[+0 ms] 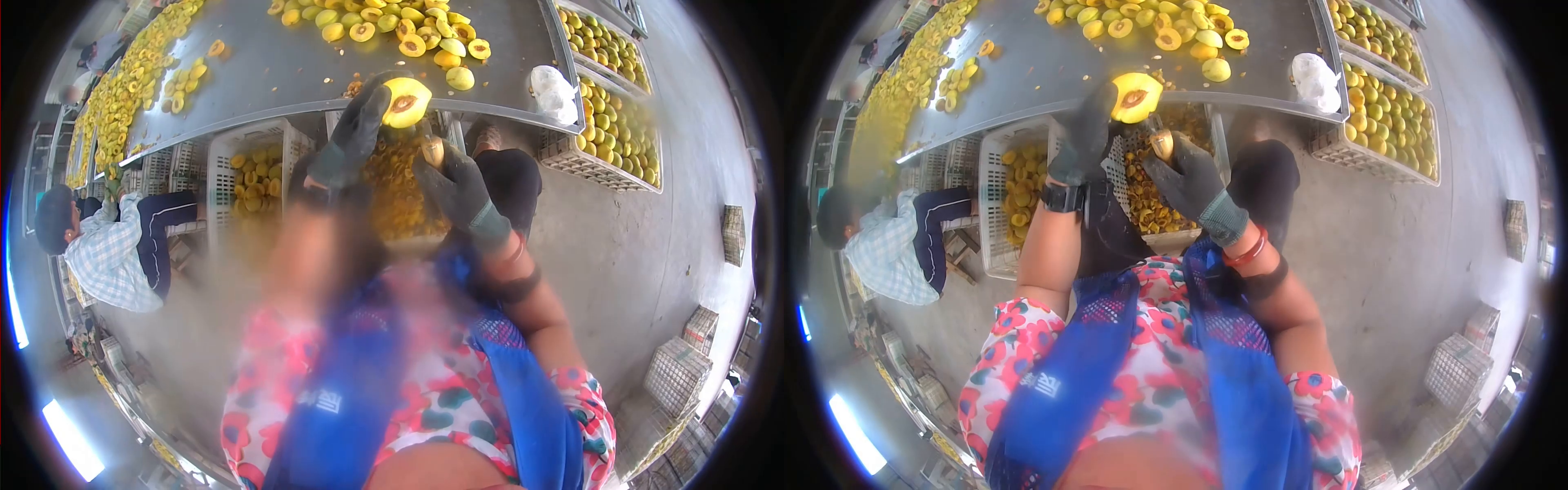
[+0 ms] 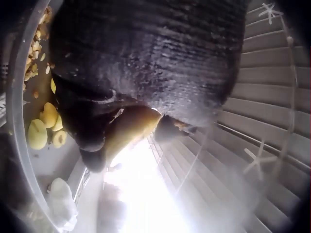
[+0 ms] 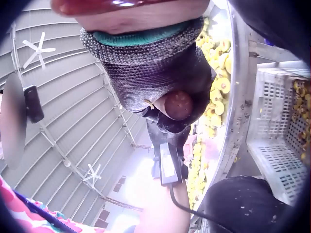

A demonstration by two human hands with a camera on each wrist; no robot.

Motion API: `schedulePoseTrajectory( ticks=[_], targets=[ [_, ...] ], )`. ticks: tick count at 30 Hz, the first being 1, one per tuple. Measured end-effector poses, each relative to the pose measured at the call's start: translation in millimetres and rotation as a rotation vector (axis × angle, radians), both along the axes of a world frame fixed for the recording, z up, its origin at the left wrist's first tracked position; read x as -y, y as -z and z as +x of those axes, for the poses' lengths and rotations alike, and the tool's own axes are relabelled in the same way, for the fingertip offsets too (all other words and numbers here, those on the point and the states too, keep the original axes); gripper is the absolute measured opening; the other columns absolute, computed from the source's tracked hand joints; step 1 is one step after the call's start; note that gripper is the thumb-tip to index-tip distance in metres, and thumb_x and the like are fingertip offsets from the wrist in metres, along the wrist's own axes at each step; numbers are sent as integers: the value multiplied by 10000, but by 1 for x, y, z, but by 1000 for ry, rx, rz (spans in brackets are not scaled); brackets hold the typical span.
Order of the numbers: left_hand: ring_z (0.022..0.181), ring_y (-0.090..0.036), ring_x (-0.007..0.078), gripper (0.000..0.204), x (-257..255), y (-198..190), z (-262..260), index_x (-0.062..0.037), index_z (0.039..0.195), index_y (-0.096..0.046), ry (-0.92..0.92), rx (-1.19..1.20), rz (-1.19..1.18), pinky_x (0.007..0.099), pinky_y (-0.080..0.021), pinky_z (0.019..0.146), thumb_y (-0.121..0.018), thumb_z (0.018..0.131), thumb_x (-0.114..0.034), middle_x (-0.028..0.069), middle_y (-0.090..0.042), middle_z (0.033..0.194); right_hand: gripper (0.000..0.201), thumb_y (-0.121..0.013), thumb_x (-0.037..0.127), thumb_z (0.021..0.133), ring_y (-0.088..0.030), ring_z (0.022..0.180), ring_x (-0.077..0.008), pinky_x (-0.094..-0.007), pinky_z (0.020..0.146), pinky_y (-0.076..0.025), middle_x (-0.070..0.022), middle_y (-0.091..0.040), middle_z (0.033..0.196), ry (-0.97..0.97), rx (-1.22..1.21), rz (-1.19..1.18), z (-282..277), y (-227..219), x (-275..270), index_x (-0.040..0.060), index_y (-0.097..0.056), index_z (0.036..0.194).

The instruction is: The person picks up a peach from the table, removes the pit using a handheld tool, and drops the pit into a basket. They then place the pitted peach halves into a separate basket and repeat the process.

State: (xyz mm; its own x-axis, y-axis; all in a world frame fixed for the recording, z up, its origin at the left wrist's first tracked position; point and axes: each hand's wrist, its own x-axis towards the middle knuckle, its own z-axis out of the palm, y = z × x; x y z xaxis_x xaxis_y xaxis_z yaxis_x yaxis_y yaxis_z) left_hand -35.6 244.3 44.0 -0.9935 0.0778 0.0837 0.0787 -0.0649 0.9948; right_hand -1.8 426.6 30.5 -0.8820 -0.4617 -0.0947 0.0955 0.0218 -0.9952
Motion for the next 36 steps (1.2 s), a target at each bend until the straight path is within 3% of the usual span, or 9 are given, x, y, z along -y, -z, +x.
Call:
schedulePoseTrajectory(
  ticks=[5,8,14,20,23,25,27,31,36],
  targets=[
    [1037,-525,169,480,-15,-28,47,-10,1201,-500,-111,-65,-122,312,-427,902,-424,945,-409,99,-569,1121,250,-642,131,822,-623,687,-309,-359,619,-470,-168,-621,786,85,-231,96,13,-7,10,2,-548,1014],
    [1011,-541,178,457,-13,-1,49,-5,1187,-506,-98,-96,13,310,-436,889,-441,941,-384,105,-580,1088,257,-642,140,820,-627,714,-339,-370,627,-471,-186,-619,774,110,-284,160,22,-8,12,4,-536,1010],
    [957,-575,195,425,-21,7,53,1,1147,-528,-194,-296,-2,314,-459,846,-440,937,-358,113,-608,1032,242,-626,122,825,-628,723,-342,-366,628,-474,-189,-620,781,121,-385,168,31,-13,12,5,-532,1014],
    [912,-605,202,387,-18,26,61,7,1101,-548,-338,-296,-210,327,-477,812,-453,933,-328,139,-620,990,197,-584,83,856,-615,636,-209,-326,582,-477,-115,-622,749,74,-308,-46,37,-5,23,7,-531,1030],
    [897,-612,203,359,-17,20,65,4,1090,-554,-305,-211,-161,320,-482,799,-467,933,-307,136,-624,981,163,-558,78,883,-561,568,-126,-255,509,-439,-57,-582,705,-51,134,-161,45,-26,17,18,-537,1033],
    [892,-614,203,343,-15,20,65,2,1083,-558,-283,-197,-123,314,-483,795,-477,932,-296,132,-627,973,135,-542,95,898,-527,524,-102,-229,462,-407,-34,-551,680,-356,616,-596,32,-10,8,21,-535,1011],
    [887,-615,202,329,-14,20,65,0,1079,-561,-276,-200,-94,312,-486,789,-485,932,-284,127,-629,970,122,-532,115,908,-500,488,-94,-224,424,-388,-22,-529,656,-460,766,-706,28,-3,3,22,-529,987],
    [880,-614,193,313,-21,13,64,1,1075,-563,-300,-278,-71,308,-489,784,-492,929,-266,119,-627,973,138,-527,160,915,-466,443,-99,-245,373,-374,-24,-506,617,-220,204,-264,41,-25,14,24,-513,932],
    [891,-602,178,300,-17,18,63,-2,1089,-558,-237,-291,-53,295,-479,801,-503,925,-248,112,-618,980,137,-536,153,905,-467,435,-99,-232,368,-368,-29,-504,613,-370,605,-412,29,-11,7,16,-525,907]
  ],
)
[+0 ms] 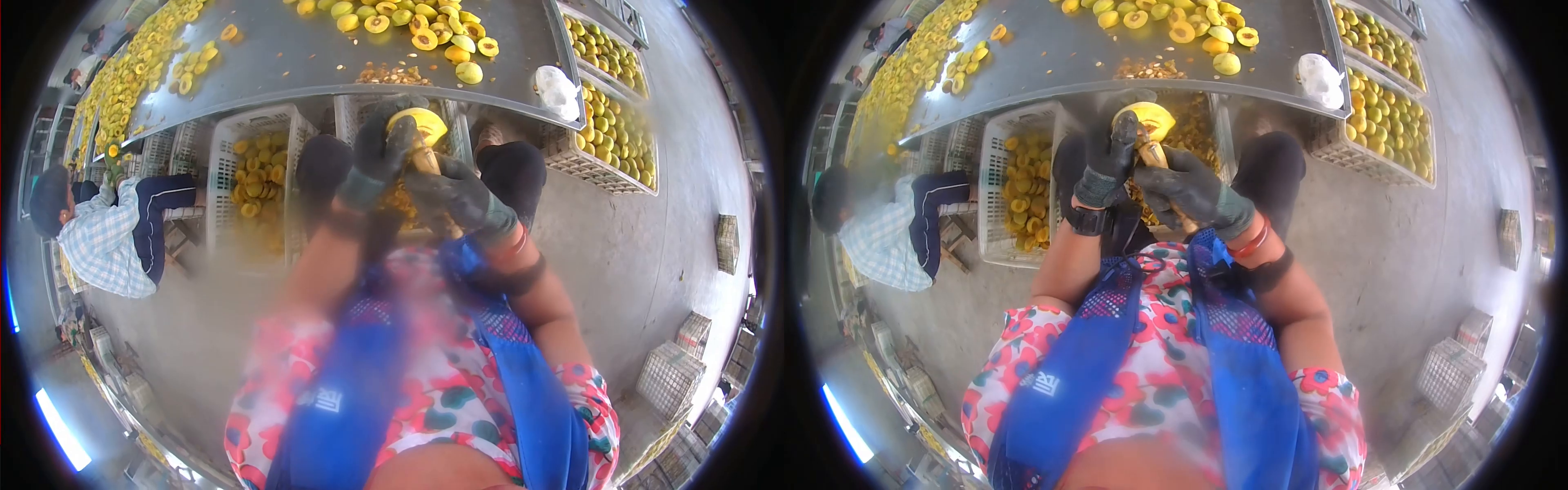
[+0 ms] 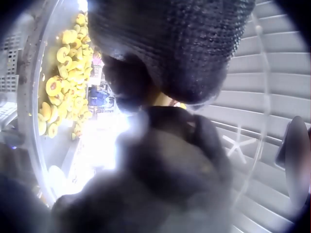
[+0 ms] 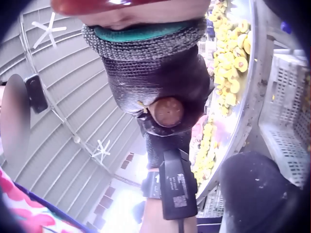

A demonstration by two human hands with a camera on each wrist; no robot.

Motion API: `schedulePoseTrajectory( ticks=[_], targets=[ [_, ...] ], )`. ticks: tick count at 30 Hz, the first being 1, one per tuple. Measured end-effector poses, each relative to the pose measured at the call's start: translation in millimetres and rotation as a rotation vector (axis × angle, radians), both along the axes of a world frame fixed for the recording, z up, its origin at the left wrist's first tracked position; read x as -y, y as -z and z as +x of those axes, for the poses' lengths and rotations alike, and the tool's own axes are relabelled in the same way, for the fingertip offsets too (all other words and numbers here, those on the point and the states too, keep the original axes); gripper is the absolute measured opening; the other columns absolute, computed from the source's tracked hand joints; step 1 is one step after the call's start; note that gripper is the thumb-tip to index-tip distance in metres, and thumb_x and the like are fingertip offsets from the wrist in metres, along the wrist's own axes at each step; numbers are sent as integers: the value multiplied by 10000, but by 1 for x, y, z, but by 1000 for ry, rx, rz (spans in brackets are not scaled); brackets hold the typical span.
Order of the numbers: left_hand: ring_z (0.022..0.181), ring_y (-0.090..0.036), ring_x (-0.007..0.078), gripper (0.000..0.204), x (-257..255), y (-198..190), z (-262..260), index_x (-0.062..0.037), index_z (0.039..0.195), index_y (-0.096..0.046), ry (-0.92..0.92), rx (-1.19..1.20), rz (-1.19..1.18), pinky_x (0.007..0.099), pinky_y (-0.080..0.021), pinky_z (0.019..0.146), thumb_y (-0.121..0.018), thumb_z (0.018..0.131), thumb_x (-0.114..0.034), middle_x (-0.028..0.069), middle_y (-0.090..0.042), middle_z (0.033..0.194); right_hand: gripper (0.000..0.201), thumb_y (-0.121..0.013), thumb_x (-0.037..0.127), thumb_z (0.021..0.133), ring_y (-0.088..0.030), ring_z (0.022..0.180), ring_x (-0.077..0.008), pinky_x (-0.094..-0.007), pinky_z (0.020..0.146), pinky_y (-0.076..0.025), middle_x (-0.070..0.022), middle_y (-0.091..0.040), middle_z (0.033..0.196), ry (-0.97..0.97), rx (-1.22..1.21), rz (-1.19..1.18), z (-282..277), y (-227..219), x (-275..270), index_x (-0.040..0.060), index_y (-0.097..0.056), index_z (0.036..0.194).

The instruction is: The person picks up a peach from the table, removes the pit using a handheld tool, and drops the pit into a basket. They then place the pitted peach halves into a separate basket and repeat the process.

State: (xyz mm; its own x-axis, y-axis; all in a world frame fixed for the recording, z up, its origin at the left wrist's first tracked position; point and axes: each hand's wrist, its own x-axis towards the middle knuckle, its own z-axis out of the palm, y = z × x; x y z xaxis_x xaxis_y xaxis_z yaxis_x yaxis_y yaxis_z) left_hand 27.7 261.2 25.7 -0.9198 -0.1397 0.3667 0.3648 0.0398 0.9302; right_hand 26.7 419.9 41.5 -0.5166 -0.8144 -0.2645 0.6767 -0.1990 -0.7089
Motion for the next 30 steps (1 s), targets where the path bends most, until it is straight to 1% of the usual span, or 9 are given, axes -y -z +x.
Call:
schedulePoseTrajectory(
  ticks=[5,9,13,16,17,20,23,27,30],
  targets=[
    [908,-585,163,296,4,-11,5,-10,1102,-552,115,-53,32,292,-480,805,-485,938,-247,98,-615,984,138,-544,158,893,-467,426,-97,-224,366,-363,-27,-500,610,-41,-260,-15,7,-9,-2,23,-521,907],
    [901,-576,152,338,13,-11,7,-25,1106,-559,-201,140,176,290,-480,785,-438,961,-305,81,-612,981,164,-553,174,886,-479,432,-104,-238,376,-380,-29,-507,622,-227,-24,20,8,-3,11,19,-518,925],
    [866,-597,205,335,77,20,15,-58,1104,-570,-687,-79,-311,314,-484,752,-450,953,-332,110,-617,964,139,-533,167,901,-490,434,-104,-247,366,-382,-24,-514,624,-48,-161,-9,16,14,17,31,-514,924],
    [841,-609,328,333,162,18,52,-63,1099,-574,-962,111,-778,395,-480,736,-457,937,-329,163,-630,937,124,-542,152,902,-495,435,-94,-246,366,-386,-22,-528,639,-49,-224,234,10,17,12,40,-524,951],
    [881,-592,372,332,206,40,70,-64,1092,-578,-921,95,-984,434,-469,766,-453,931,-325,183,-633,948,120,-548,149,901,-490,440,-86,-243,373,-387,-17,-525,639,-40,-247,266,8,16,11,41,-525,947],
    [953,-588,368,386,266,65,119,-37,1088,-575,-955,719,-1208,442,-471,810,-519,890,-364,204,-622,996,121,-568,143,897,-476,475,-59,-230,411,-393,0,-517,648,15,-313,345,8,11,13,39,-528,945],
    [1059,-541,381,473,261,56,113,-33,1178,-514,-880,837,-1159,432,-431,876,-512,887,-406,213,-576,1141,164,-587,146,894,-458,605,-25,-209,523,-409,24,-515,708,-8,-336,358,3,31,15,24,-543,995],
    [1080,-536,361,465,201,46,25,-28,1210,-507,-641,242,-983,409,-424,918,-603,843,-296,218,-559,1164,165,-581,154,900,-464,583,-25,-214,506,-411,26,-520,701,80,-517,388,3,25,17,26,-540,994],
    [1120,-511,360,463,127,26,-63,-40,1223,-492,-434,105,-990,411,-413,938,-622,827,-243,203,-544,1193,153,-576,154,901,-465,521,-35,-218,459,-401,27,-512,660,115,-437,421,-2,29,13,25,-531,969]
  ],
)
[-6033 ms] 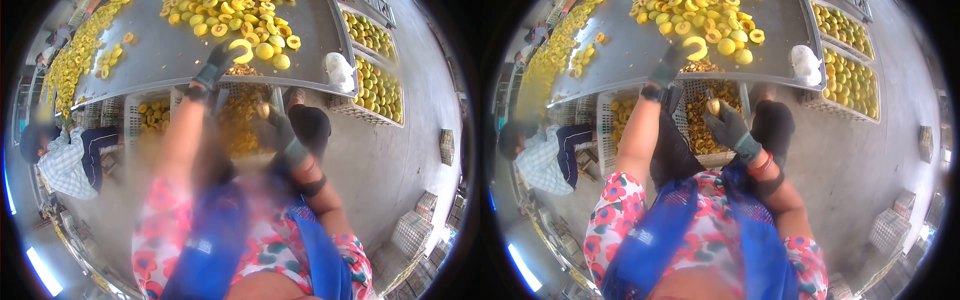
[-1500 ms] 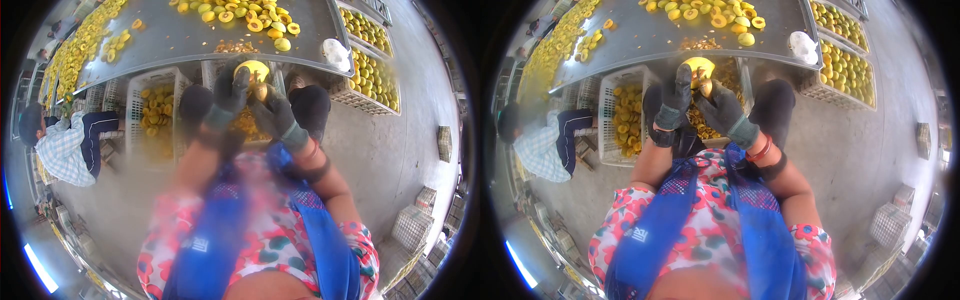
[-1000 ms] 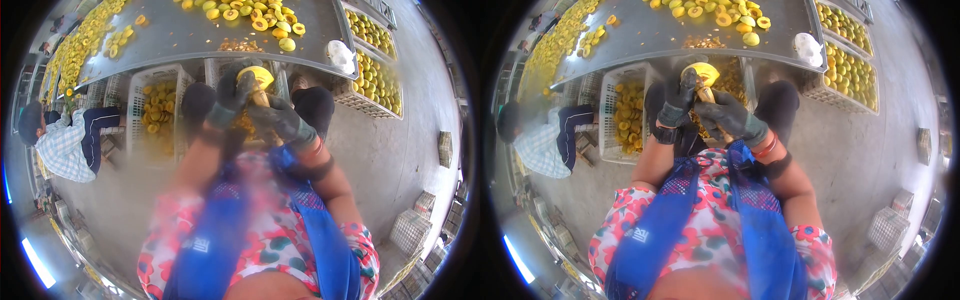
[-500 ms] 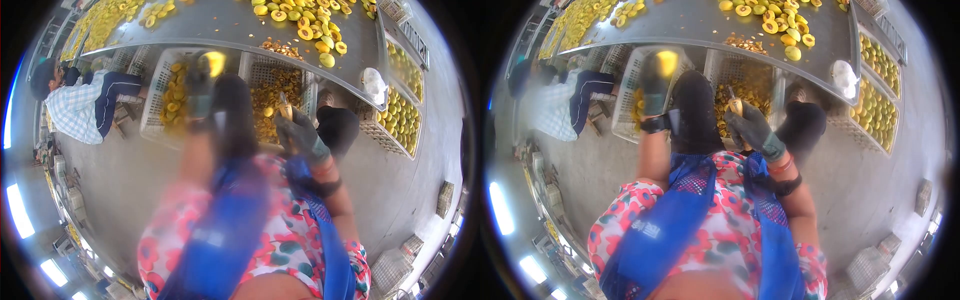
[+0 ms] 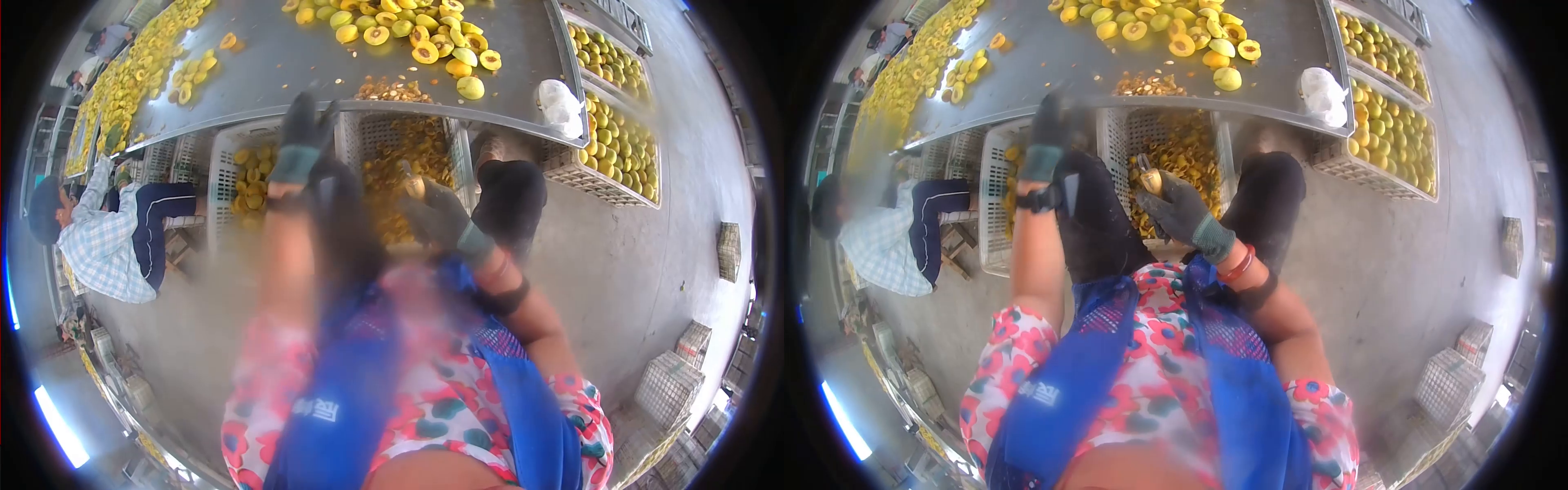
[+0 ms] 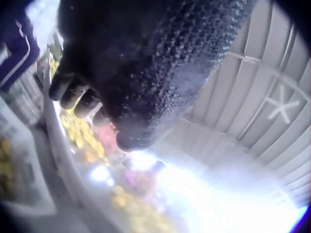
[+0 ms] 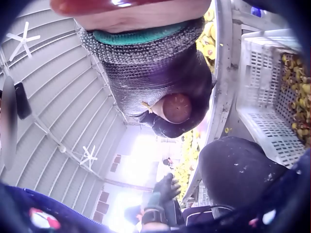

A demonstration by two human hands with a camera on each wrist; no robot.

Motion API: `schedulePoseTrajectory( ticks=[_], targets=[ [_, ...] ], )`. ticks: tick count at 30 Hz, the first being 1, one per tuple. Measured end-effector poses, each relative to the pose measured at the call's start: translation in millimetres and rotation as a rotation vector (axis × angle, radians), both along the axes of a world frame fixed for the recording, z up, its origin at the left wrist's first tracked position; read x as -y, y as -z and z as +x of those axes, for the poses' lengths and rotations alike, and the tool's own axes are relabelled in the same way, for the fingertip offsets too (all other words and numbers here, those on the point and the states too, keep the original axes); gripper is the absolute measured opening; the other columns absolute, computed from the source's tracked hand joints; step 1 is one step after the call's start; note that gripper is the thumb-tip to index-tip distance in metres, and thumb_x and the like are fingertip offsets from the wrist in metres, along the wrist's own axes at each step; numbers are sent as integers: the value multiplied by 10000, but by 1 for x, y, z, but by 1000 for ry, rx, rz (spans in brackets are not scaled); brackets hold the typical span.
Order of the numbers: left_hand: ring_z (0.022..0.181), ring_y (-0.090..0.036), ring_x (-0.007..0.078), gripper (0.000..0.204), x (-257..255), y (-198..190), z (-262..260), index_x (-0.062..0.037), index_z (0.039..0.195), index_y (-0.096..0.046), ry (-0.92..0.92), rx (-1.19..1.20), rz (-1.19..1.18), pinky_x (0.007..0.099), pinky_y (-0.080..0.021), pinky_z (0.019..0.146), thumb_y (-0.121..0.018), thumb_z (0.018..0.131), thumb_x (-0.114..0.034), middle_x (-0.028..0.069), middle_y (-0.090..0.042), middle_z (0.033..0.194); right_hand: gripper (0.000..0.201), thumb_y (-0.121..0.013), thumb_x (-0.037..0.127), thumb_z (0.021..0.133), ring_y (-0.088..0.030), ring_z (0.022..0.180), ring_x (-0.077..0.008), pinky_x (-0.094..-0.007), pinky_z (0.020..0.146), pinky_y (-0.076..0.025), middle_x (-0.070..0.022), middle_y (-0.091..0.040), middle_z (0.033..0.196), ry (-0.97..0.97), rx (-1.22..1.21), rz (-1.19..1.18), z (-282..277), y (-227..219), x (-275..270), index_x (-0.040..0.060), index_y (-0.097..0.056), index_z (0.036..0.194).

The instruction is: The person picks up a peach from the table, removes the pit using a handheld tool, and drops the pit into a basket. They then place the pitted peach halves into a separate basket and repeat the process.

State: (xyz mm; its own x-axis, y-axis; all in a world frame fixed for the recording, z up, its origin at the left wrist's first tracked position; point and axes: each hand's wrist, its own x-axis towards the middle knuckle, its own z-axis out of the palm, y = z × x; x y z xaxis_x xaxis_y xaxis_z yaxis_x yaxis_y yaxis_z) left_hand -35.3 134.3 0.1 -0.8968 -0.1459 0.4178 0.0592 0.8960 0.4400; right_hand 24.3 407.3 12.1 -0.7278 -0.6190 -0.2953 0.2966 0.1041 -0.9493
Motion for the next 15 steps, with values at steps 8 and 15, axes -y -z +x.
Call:
schedulePoseTrajectory(
  ticks=[8,15],
  targets=[
    [1238,-438,314,689,-76,65,-213,-92,1376,-299,193,272,-88,392,-385,1003,-623,800,-288,153,-389,1396,133,-565,145,897,-458,445,-46,-224,391,-376,28,-493,613,34,-332,75,-11,11,-30,43,-522,972],
    [1176,-501,293,565,-106,77,-243,-137,1317,-373,168,605,-407,427,-434,931,-570,797,-233,167,-497,1290,110,-569,131,887,-448,465,-38,-221,420,-375,33,-479,615,269,-43,33,-18,14,-39,50,-516,937]
  ],
)
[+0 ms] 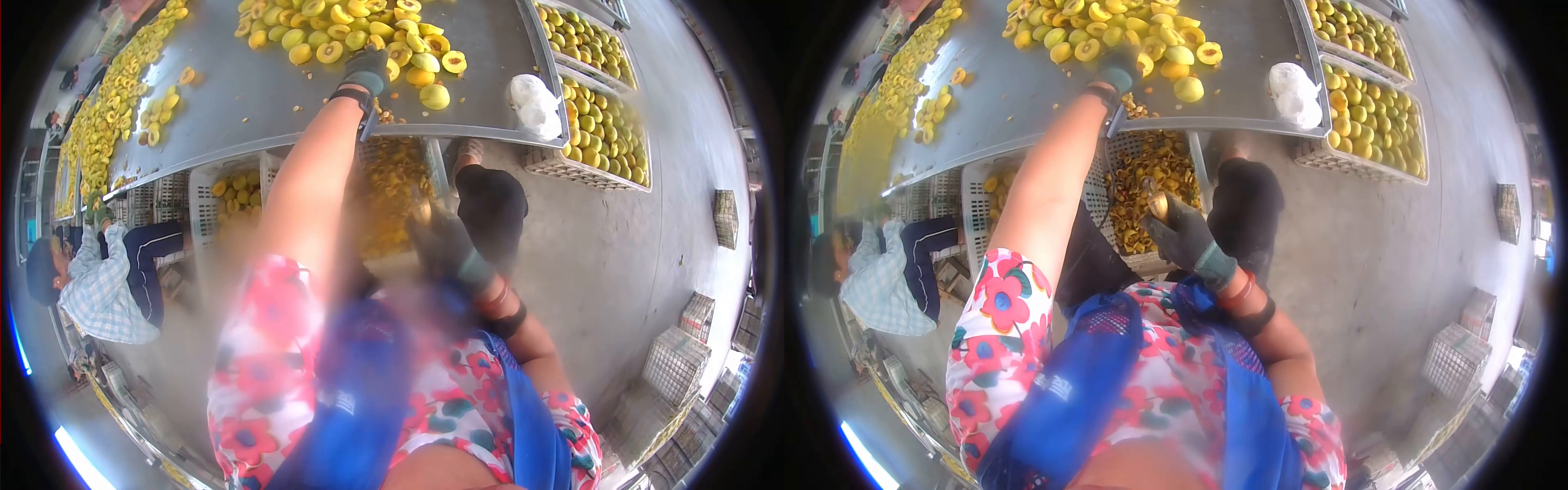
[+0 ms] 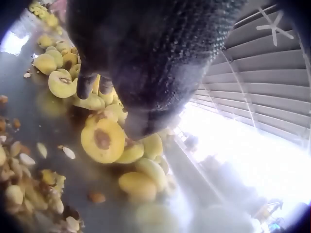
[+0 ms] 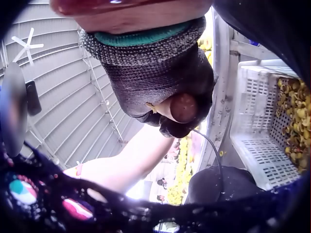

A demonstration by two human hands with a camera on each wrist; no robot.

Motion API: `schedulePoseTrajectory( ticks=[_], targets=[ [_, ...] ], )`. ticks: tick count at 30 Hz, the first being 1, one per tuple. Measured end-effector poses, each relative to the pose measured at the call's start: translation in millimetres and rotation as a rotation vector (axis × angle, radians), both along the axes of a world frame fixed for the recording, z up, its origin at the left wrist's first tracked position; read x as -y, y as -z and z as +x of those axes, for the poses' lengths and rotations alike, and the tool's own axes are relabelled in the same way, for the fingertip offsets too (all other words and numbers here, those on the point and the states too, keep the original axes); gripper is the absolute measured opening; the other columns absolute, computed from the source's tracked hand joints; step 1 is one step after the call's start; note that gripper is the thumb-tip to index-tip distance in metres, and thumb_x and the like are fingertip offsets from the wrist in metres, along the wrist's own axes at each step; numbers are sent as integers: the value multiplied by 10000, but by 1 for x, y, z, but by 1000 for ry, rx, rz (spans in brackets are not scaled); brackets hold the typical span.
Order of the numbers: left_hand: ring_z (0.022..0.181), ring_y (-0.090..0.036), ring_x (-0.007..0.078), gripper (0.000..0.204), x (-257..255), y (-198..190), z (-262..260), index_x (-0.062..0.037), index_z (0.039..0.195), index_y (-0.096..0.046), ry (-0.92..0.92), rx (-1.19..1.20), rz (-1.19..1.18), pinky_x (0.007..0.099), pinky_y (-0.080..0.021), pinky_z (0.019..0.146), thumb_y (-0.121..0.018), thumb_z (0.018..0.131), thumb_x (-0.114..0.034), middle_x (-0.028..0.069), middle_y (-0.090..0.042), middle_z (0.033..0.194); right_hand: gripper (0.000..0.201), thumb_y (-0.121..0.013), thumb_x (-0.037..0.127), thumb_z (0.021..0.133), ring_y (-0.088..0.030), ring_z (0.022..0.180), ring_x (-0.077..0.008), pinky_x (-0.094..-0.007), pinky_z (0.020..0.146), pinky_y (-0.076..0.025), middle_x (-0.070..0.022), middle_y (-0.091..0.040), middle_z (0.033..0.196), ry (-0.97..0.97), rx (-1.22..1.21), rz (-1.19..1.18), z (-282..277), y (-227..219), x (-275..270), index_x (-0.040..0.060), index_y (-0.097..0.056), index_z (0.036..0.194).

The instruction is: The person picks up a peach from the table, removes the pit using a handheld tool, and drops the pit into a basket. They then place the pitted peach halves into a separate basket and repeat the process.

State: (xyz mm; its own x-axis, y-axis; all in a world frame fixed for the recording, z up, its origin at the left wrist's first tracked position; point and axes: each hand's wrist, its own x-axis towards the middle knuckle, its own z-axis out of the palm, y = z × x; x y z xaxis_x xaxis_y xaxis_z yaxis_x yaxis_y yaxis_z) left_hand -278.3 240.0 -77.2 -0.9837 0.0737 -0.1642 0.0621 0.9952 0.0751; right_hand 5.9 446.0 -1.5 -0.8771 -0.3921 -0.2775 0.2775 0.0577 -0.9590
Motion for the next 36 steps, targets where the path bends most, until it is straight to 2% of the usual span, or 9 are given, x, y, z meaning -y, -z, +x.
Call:
schedulePoseTrajectory(
  ticks=[2,8,12,15,18,21,25,27,36],
  targets=[
    [1081,-559,309,458,-6,0,11,-99,1190,-468,-42,-87,-17,436,-452,886,-596,788,-279,174,-583,1159,109,-570,131,886,-451,486,-34,-222,430,-375,32,-481,622,-83,-193,74,-5,23,-4,47,-516,930],
    [939,-610,310,432,-4,1,43,-19,1037,-547,-26,-152,360,419,-465,831,-639,762,-340,191,-617,1055,131,-589,127,877,-476,527,-60,-246,470,-395,5,-503,632,-4,-24,-48,-12,-5,2,30,-529,941],
    [880,-609,212,334,-12,-56,114,-14,1043,-565,-51,-204,1181,339,-485,776,-626,789,-221,148,-634,928,178,-618,125,853,-530,657,-156,-315,610,-444,-88,-554,743,46,-265,-29,-20,-10,-2,-8,-538,939],
    [951,-598,196,288,1,-64,165,-38,1128,-514,0,110,1504,321,-510,781,-531,887,-194,111,-608,994,207,-643,122,819,-551,758,-268,-347,683,-447,-163,-545,848,49,-362,95,-21,-20,-1,-23,-540,926],
    [954,-603,198,289,6,-69,206,-26,1175,-475,517,-910,525,315,-520,779,-490,917,-156,111,-608,1014,213,-649,128,810,-548,771,-301,-367,693,-448,-184,-547,858,30,-424,110,-15,-22,6,-17,-542,924],
    [955,-605,197,263,-13,-96,240,-16,1163,-467,-115,-61,1870,324,-521,780,-498,925,-122,120,-611,1040,217,-646,138,813,-555,773,-312,-380,702,-456,-196,-568,856,-4,-492,187,-7,-25,11,-10,-546,937],
    [920,-609,198,257,-19,-109,269,-5,1119,-508,18,-349,1298,320,-507,794,-443,939,-175,121,-618,1012,230,-639,139,817,-600,767,-334,-380,689,-473,-190,-605,832,-21,-462,162,5,-36,18,1,-548,978],
    [890,-597,187,458,-24,-106,271,-3,1061,-587,-96,-295,1454,309,-470,828,-264,997,-322,115,-627,961,241,-635,136,820,-620,761,-336,-378,677,-479,-181,-618,817,-30,-428,122,11,-38,21,3,-545,999],
    [887,-618,234,370,-34,-123,294,4,1090,-557,-134,-340,1401,342,-491,799,-398,959,-303,138,-640,955,242,-609,100,836,-614,689,-229,-321,647,-473,-133,-627,786,-43,-392,74,23,-37,25,2,-540,1045]
  ],
)
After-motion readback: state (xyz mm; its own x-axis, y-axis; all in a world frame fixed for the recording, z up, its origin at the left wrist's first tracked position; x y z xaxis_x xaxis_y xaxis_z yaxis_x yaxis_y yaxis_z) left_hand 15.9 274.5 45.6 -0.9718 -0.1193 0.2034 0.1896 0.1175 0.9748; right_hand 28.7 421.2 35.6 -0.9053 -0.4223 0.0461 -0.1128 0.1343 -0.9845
